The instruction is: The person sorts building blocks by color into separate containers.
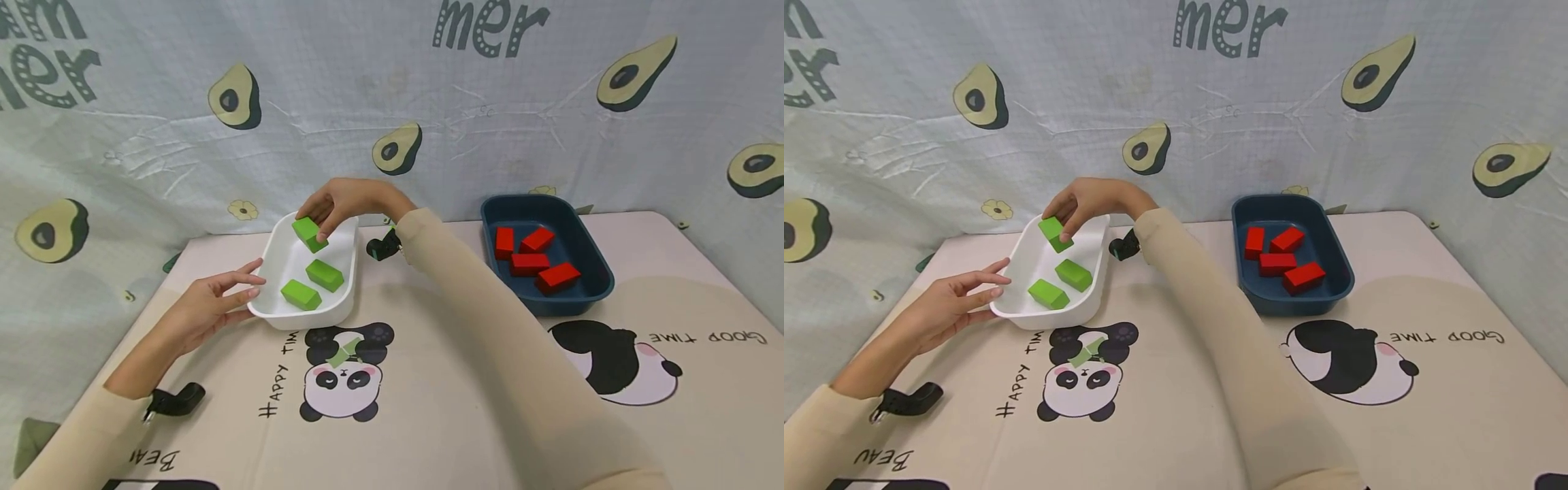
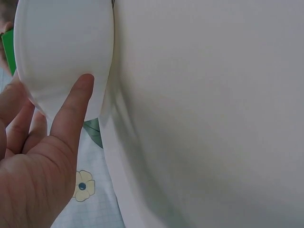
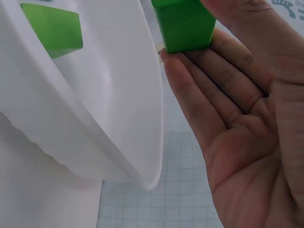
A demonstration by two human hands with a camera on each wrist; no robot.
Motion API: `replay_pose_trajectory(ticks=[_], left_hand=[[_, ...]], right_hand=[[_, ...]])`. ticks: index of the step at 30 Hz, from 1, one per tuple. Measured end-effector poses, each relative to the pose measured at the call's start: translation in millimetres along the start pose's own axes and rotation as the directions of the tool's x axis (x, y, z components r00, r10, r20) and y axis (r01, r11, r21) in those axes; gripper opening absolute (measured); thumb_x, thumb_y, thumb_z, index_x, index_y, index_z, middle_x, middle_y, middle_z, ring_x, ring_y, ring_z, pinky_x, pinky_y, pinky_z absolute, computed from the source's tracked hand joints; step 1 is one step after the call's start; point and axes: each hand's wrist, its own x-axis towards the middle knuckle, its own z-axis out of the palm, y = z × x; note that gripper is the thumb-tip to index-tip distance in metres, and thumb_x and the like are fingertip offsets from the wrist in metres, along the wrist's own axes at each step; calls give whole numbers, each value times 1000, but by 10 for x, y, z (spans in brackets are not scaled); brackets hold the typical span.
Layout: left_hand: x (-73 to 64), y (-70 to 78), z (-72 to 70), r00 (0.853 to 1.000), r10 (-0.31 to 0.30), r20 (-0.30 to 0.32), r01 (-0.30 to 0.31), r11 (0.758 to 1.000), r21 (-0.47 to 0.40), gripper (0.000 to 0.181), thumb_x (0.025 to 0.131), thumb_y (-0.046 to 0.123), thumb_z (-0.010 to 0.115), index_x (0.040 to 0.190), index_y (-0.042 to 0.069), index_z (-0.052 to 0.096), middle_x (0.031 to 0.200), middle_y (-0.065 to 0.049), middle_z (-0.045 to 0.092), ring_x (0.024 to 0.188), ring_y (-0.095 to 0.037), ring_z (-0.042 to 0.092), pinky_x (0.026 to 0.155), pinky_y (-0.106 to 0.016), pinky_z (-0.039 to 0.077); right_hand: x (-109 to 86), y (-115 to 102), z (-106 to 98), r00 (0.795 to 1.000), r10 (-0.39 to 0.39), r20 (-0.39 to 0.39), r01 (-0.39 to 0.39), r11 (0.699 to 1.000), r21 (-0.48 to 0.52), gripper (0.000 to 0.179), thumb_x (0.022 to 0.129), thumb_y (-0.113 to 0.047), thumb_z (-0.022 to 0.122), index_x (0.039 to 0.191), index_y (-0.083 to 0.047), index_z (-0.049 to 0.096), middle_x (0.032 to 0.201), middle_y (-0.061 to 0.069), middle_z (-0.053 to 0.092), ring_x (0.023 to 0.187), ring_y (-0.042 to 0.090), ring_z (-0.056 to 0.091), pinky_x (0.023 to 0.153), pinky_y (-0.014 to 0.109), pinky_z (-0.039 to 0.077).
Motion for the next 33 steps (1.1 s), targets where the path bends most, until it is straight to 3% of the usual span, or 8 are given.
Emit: replay_pose_trajectory(ticks=[11, 20, 33], left_hand=[[-9, 20, -1, 1000, 6, 5, -6, 1000, -16, 38, 98, 13, 68, 133, -1, 62, 171, -3, 12, 152, -38, 21, 93, -30, 58], [15, 19, 2, 1000, 11, 14, -11, 999, -34, 36, 99, 10, 67, 133, -1, 62, 171, -3, 12, 152, -38, 21, 93, -31, 58], [-13, 17, 19, 1000, 4, 11, -4, 1000, -27, 35, 99, 11, 67, 131, -1, 63, 171, -4, 11, 151, -39, 22, 93, -31, 58]], right_hand=[[132, 55, 77, 998, 63, 18, -63, 998, 6, 65, 83, -10, 85, 142, -4, 58, 138, 9, 63, 126, 17, 60, 103, 22, 50], [133, 143, 81, 996, 87, 19, -87, 995, 47, 67, 83, -1, 81, 144, -1, 54, 142, 11, 60, 129, 20, 58, 105, 24, 50], [194, 159, 161, 986, 153, 59, -150, 987, -54, 66, 86, -6, 81, 146, -4, 53, 143, 9, 59, 129, 18, 56, 105, 22, 48]])
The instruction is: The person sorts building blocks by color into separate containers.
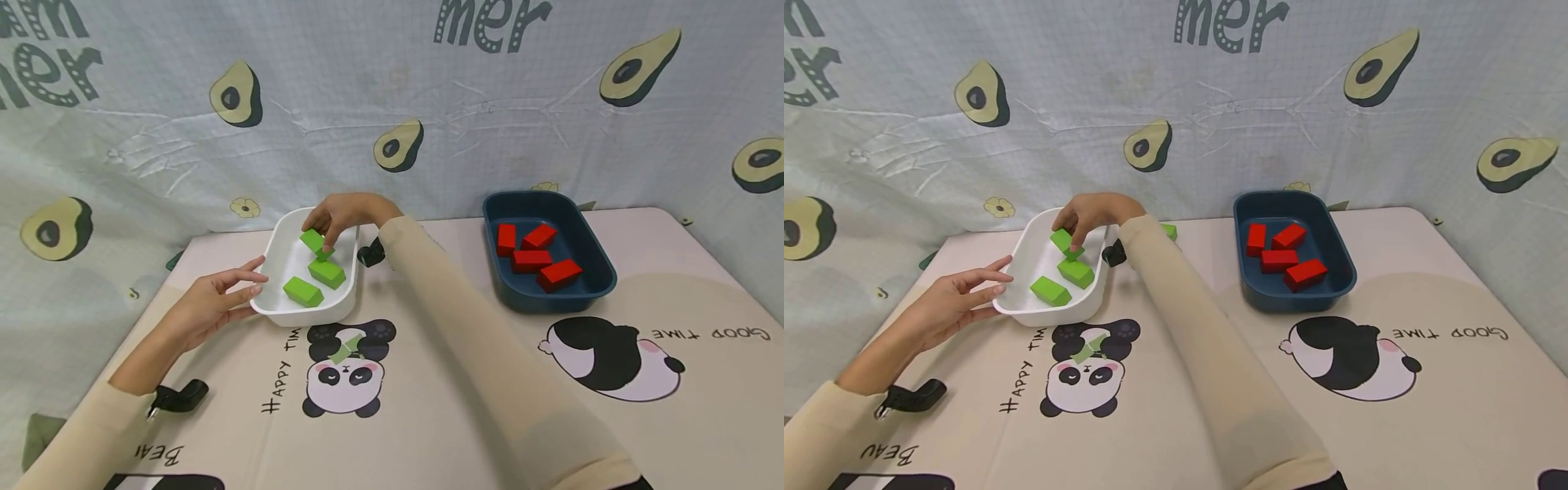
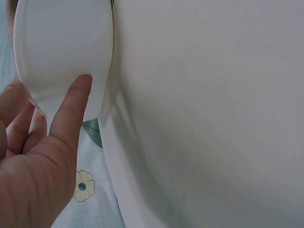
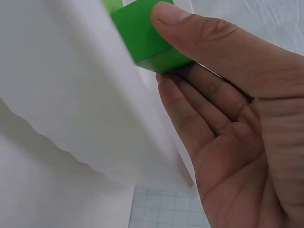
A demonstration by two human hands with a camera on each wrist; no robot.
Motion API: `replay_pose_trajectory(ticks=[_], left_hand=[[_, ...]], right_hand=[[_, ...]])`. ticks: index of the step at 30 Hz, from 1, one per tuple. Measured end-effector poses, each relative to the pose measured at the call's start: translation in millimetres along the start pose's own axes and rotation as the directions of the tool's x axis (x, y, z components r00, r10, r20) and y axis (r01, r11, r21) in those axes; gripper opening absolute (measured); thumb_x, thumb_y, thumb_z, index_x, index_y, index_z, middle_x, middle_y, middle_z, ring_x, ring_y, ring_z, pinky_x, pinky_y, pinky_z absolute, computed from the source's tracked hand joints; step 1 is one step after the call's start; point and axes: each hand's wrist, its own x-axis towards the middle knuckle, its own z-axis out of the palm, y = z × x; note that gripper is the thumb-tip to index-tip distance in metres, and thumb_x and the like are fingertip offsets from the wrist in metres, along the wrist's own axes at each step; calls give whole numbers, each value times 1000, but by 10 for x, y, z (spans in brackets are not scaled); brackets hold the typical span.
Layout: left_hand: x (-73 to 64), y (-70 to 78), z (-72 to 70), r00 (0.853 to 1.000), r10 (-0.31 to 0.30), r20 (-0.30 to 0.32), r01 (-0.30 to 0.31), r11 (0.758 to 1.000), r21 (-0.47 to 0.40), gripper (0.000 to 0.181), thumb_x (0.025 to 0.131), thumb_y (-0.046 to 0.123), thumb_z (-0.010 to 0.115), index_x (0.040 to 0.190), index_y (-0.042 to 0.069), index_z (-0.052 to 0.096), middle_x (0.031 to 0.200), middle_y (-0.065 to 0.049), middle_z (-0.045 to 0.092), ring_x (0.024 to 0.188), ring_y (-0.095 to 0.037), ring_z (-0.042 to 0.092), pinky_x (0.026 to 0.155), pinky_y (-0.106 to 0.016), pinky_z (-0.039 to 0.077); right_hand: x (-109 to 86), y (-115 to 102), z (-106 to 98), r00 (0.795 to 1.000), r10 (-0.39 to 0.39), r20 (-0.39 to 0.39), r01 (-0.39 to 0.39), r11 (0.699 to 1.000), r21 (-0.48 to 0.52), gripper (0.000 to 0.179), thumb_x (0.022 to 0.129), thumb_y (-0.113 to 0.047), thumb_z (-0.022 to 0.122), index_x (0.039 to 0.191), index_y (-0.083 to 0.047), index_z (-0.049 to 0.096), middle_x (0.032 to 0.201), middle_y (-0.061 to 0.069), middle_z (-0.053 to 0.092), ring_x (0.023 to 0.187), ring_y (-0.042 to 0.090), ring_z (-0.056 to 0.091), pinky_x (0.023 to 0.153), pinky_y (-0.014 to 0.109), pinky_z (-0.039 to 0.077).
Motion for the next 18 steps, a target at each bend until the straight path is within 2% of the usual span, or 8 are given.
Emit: replay_pose_trajectory(ticks=[12, 18], left_hand=[[-10, -4, 1, 1000, 8, 5, -7, 1000, -22, 34, 99, 10, 67, 130, -3, 63, 171, -5, 11, 151, -40, 22, 93, -31, 58], [1, -9, -7, 1000, 9, 2, -9, 1000, -4, 35, 98, 13, 68, 130, -1, 63, 171, -4, 11, 151, -40, 22, 93, -30, 58]], right_hand=[[24, -31, 4, 996, 85, -17, -85, 996, -37, 69, 89, -3, 78, 150, -4, 47, 149, 9, 54, 137, 19, 50, 109, 22, 45], [4, -40, -12, 997, 83, -1, -83, 995, -59, 68, 91, -3, 75, 152, -5, 45, 154, 10, 49, 143, 19, 45, 111, 23, 44]])
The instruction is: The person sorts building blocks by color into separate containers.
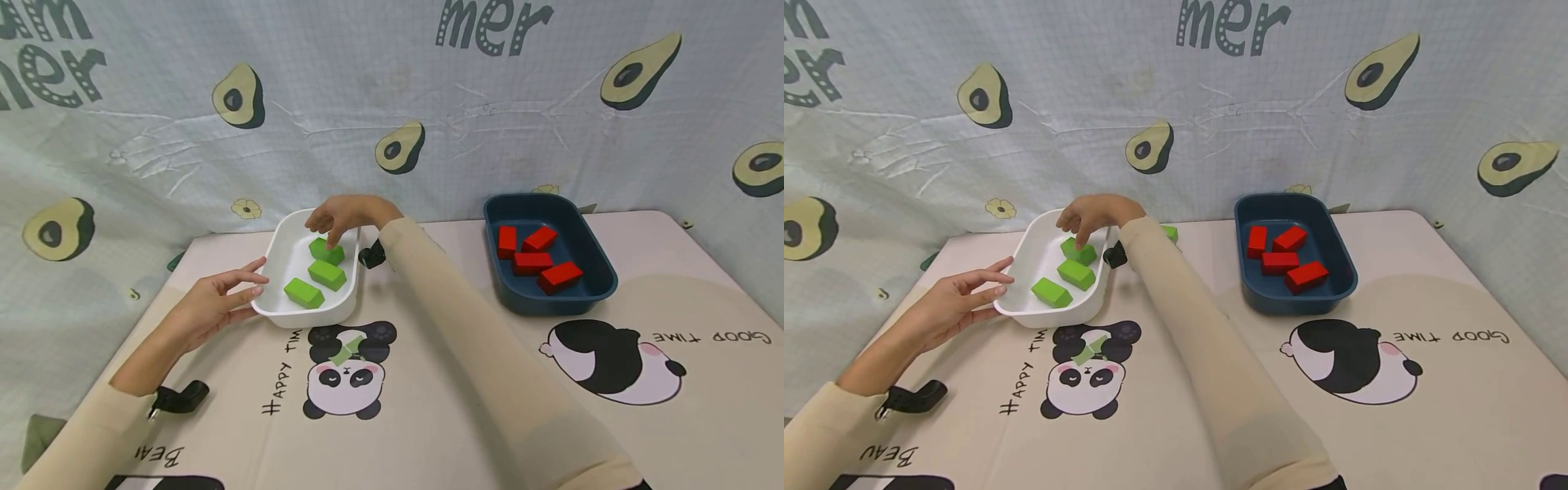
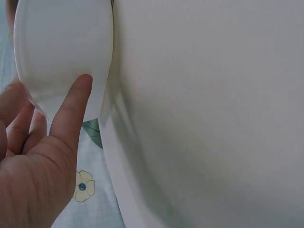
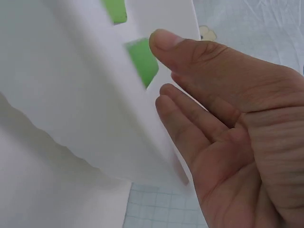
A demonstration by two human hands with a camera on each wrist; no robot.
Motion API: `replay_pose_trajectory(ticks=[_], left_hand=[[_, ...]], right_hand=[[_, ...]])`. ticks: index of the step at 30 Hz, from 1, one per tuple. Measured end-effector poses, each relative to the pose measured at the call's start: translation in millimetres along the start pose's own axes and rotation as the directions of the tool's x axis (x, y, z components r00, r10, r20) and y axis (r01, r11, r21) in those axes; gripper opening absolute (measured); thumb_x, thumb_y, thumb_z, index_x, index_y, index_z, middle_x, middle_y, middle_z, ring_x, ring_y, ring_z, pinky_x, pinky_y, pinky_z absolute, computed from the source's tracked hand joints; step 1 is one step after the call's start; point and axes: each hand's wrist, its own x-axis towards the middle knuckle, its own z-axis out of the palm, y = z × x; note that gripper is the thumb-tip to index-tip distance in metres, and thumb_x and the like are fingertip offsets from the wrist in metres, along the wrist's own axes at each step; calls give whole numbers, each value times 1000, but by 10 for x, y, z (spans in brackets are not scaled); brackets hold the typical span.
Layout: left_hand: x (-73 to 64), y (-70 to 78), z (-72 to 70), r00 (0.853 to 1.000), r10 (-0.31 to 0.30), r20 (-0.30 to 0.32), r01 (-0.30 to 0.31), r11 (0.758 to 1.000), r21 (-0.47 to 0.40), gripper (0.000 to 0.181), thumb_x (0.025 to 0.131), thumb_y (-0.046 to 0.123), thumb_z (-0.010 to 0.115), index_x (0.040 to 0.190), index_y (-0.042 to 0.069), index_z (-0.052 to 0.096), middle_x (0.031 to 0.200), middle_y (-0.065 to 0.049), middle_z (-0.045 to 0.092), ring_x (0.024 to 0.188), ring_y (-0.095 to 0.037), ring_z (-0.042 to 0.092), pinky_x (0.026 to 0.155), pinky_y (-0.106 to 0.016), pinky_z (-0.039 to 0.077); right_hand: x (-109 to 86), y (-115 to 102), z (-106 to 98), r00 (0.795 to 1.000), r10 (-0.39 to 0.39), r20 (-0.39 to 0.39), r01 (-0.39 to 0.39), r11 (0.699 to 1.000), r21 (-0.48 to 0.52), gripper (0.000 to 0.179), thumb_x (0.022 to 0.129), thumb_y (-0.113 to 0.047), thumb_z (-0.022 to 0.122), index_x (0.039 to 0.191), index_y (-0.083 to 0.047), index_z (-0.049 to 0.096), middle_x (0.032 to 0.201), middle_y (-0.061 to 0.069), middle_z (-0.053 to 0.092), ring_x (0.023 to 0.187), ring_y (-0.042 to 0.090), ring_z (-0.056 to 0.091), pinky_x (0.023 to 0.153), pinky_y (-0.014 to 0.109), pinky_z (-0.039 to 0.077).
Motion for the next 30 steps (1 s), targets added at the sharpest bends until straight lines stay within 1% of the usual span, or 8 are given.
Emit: replay_pose_trajectory(ticks=[2, 5, 10, 13, 16, 23, 26, 30], left_hand=[[-5, 0, 0, 1000, 0, -4, 0, 1000, 3, 36, 98, 13, 68, 130, -3, 62, 171, -4, 12, 151, -39, 23, 93, -30, 58], [-9, -5, -1, 1000, -2, -7, 2, 1000, 6, 36, 99, 11, 67, 131, -3, 61, 171, -4, 12, 151, -39, 22, 93, -30, 58], [-21, -16, -7, 1000, -3, -13, 3, 1000, 8, 33, 100, 9, 65, 131, -3, 62, 171, -4, 12, 152, -38, 22, 93, -30, 58], [-28, -18, -10, 1000, -1, -14, 1, 1000, 3, 33, 100, 9, 65, 130, -4, 62, 170, -4, 12, 152, -38, 22, 93, -31, 58], [-23, -21, -11, 1000, -1, -11, 1, 1000, 12, 33, 99, 10, 66, 130, -3, 62, 171, -4, 12, 151, -38, 23, 93, -31, 58], [-11, -12, -8, 1000, 12, -11, -12, 1000, 11, 36, 100, 10, 66, 131, -6, 60, 170, -5, 12, 151, -38, 23, 94, -31, 58], [-6, -16, -9, 1000, 10, -15, -9, 1000, 23, 36, 100, 10, 65, 132, -6, 59, 170, -4, 13, 152, -38, 21, 93, -31, 58], [10, -33, -2, 1000, 10, -15, -10, 999, 33, 38, 100, 10, 65, 134, -6, 58, 171, -3, 13, 153, -38, 20, 93, -30, 58]], right_hand=[[-21, -10, -13, 1000, -14, -3, 14, 1000, -14, 66, 92, -4, 74, 152, -5, 45, 154, 10, 48, 143, 20, 45, 110, 23, 44], [-65, -24, -42, 999, -50, -13, 48, 994, -93, 62, 94, -10, 74, 150, -4, 48, 152, 11, 51, 141, 21, 48, 109, 22, 45], [-198, -39, -101, 992, -117, -39, 102, 957, -271, 53, 98, -20, 70, 146, -4, 54, 146, 10, 57, 133, 20, 55, 107, 24, 47], [-324, -35, -127, 988, -146, -51, 122, 937, -326, 49, 100, -22, 67, 143, -3, 56, 143, 9, 60, 129, 19, 58, 106, 25, 48], [-478, -13, -142, 986, -156, -60, 126, 929, -347, 47, 100, -23, 67, 142, -4, 58, 141, 9, 62, 127, 18, 59, 105, 26, 49], [-879, 163, -173, 983, -128, -129, 73, 927, -368, 44, 100, -25, 67, 140, -9, 62, 140, 7, 63, 127, 18, 60, 107, 35, 50], [-1024, 266, -166, 980, -89, -177, 17, 927, -373, 40, 99, -24, 67, 137, -10, 65, 135, 7, 67, 123, 19, 63, 107, 37, 50], [-1150, 435, -150, 975, -32, -222, -55, 925, -375, 37, 99, -21, 65, 133, -6, 67, 129, 10, 70, 119, 24, 65, 103, 40, 52]])
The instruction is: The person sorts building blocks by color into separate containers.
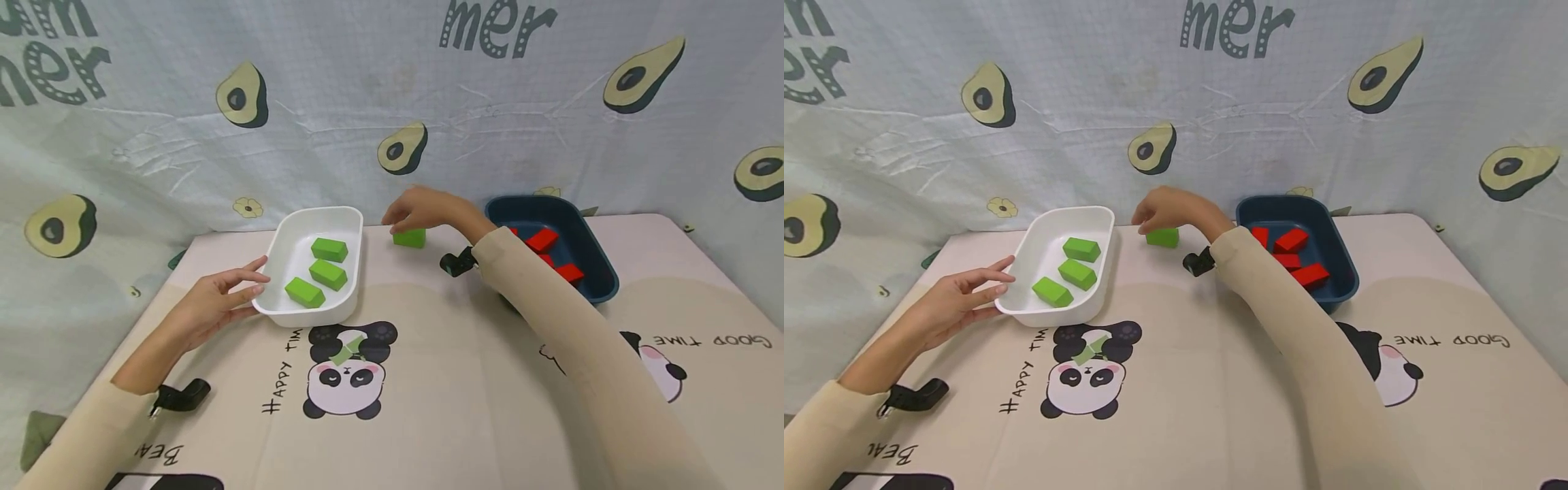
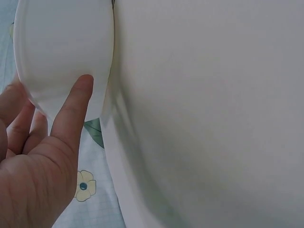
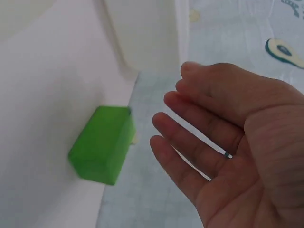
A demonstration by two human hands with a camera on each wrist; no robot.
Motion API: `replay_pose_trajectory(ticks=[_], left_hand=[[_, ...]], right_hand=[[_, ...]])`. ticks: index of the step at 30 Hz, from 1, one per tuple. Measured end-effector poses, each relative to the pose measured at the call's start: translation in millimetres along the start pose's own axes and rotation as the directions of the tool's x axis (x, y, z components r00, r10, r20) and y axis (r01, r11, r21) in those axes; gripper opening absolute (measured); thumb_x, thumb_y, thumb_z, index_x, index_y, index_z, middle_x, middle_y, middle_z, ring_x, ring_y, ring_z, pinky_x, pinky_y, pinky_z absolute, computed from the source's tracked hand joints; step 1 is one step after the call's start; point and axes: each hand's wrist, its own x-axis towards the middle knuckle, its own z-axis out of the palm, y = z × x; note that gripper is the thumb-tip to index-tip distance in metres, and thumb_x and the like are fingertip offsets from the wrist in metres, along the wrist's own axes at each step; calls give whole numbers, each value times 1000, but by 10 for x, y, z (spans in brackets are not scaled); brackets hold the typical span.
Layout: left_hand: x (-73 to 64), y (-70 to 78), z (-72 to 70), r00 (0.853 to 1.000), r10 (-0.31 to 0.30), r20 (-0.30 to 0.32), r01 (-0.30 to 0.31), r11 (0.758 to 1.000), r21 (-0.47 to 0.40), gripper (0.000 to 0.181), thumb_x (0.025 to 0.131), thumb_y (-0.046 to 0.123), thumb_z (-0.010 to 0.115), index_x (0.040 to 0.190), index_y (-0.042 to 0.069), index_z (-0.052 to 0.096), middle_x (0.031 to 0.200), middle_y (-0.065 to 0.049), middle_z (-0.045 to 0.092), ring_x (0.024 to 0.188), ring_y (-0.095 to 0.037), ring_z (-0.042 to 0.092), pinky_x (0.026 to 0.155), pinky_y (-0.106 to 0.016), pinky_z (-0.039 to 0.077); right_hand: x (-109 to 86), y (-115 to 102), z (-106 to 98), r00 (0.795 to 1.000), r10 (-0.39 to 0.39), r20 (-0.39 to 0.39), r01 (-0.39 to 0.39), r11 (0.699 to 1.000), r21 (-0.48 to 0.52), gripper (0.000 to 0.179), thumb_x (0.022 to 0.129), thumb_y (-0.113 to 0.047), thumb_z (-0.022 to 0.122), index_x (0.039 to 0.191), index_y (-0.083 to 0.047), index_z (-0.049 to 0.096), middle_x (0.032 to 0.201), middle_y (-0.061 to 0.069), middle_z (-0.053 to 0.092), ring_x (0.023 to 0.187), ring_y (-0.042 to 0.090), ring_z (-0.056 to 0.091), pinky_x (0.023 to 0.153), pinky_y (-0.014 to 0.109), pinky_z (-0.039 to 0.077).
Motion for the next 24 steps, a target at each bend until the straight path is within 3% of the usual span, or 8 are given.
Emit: replay_pose_trajectory(ticks=[10, 14, 18, 24], left_hand=[[-9, 8, 9, 1000, -11, -9, 11, 1000, 14, 43, 100, 12, 66, 136, -9, 53, 170, -2, 14, 152, -38, 22, 93, -30, 58], [-9, 1, 15, 1000, -14, -11, 14, 1000, 19, 45, 100, 12, 66, 137, -10, 52, 170, -2, 13, 152, -38, 22, 93, -30, 58], [-2, 17, 16, 1000, -8, -12, 9, 1000, 14, 43, 100, 12, 66, 135, -8, 55, 170, -2, 13, 152, -38, 21, 93, -30, 58], [-11, 30, 22, 1000, -22, -18, 22, 1000, 7, 41, 99, 12, 67, 135, -6, 57, 170, -1, 13, 152, -37, 22, 93, -29, 58]], right_hand=[[-94, 217, 91, 987, 159, 0, -159, 987, -14, 43, 100, -17, 62, 141, -4, 60, 141, 13, 62, 133, 28, 56, 109, 43, 48], [-96, 248, 144, 975, 217, 37, -218, 976, 23, 43, 100, -15, 63, 142, -6, 59, 142, 13, 61, 131, 26, 56, 101, 38, 54], [-94, 249, 172, 966, 246, 73, -253, 963, 97, 49, 98, -12, 67, 146, -8, 55, 144, 15, 58, 125, 26, 60, 94, 34, 58], [-94, 277, 237, 963, 253, 91, -260, 963, 70, 72, 90, -19, 78, 154, -14, 45, 150, 11, 51, 129, 27, 54, 105, 40, 49]])
